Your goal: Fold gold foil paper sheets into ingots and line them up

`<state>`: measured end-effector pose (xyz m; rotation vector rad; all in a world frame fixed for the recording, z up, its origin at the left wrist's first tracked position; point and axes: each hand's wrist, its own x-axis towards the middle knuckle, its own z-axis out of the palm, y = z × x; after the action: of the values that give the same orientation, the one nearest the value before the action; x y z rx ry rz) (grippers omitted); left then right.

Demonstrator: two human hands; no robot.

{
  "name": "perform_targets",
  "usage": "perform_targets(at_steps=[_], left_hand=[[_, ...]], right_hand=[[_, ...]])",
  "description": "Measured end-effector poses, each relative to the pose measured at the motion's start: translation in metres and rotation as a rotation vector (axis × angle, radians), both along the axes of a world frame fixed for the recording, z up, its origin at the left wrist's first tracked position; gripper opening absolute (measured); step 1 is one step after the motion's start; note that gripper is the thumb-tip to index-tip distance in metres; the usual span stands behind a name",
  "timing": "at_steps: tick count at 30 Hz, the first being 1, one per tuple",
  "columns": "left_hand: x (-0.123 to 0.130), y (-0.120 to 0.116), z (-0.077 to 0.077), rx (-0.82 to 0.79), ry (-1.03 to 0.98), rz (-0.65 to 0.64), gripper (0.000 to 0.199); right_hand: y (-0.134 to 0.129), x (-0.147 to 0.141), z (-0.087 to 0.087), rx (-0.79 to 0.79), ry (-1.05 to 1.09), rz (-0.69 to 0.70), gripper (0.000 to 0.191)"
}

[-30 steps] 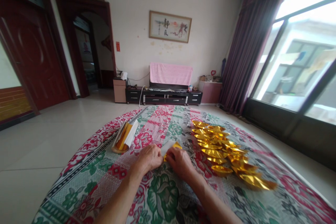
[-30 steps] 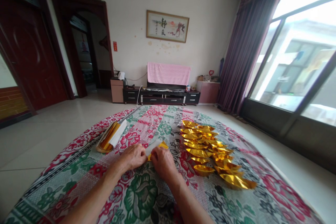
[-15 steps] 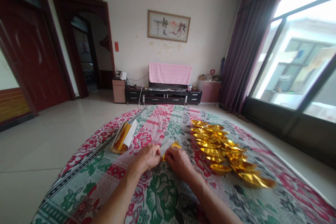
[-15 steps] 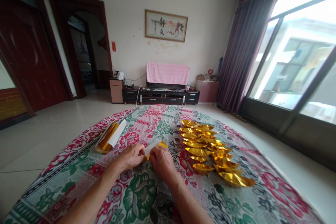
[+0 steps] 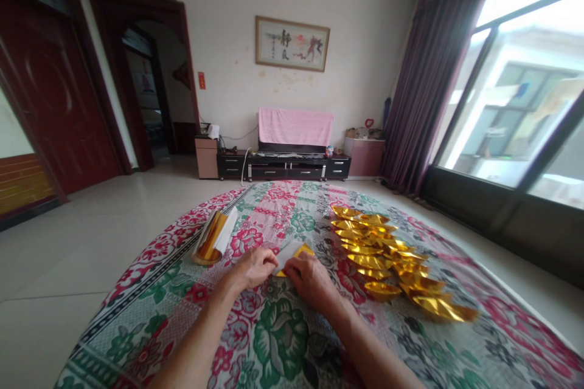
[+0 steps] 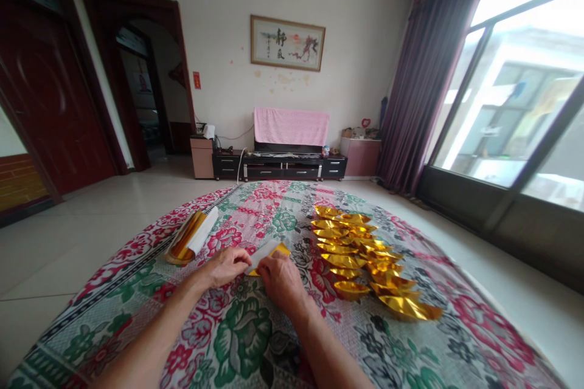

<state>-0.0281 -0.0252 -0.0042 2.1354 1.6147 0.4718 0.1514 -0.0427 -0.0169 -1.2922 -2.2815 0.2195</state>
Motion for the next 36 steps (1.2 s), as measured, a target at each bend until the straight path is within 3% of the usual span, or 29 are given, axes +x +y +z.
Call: perform_targets(at_steps=[10,21,28,36], left_hand=[[0.013,-0.009,0.007,0.006,0.081,0.118,0.022],[0.018,-0.014,0.013,0.037,0.154,0.108,0.020],[0.018,-0.012,0.011,0.041,0.159,0.111,0.020],[0.018,-0.015,0.014,0.030,0.150,0.112,0.020]], right_hand=[[0.002,0.000,-0.002,-0.015,0.001,-0.015,0.021],[-0.006,-0.006,-0.009,0.093,0.057,-0.122,0.014],[-0.008,-0.005,-0.002,-0.003,0.043,-0.215,0.018],[-0.002,-0.001,-0.004,-0.075,0.083,-0.204,0.016]])
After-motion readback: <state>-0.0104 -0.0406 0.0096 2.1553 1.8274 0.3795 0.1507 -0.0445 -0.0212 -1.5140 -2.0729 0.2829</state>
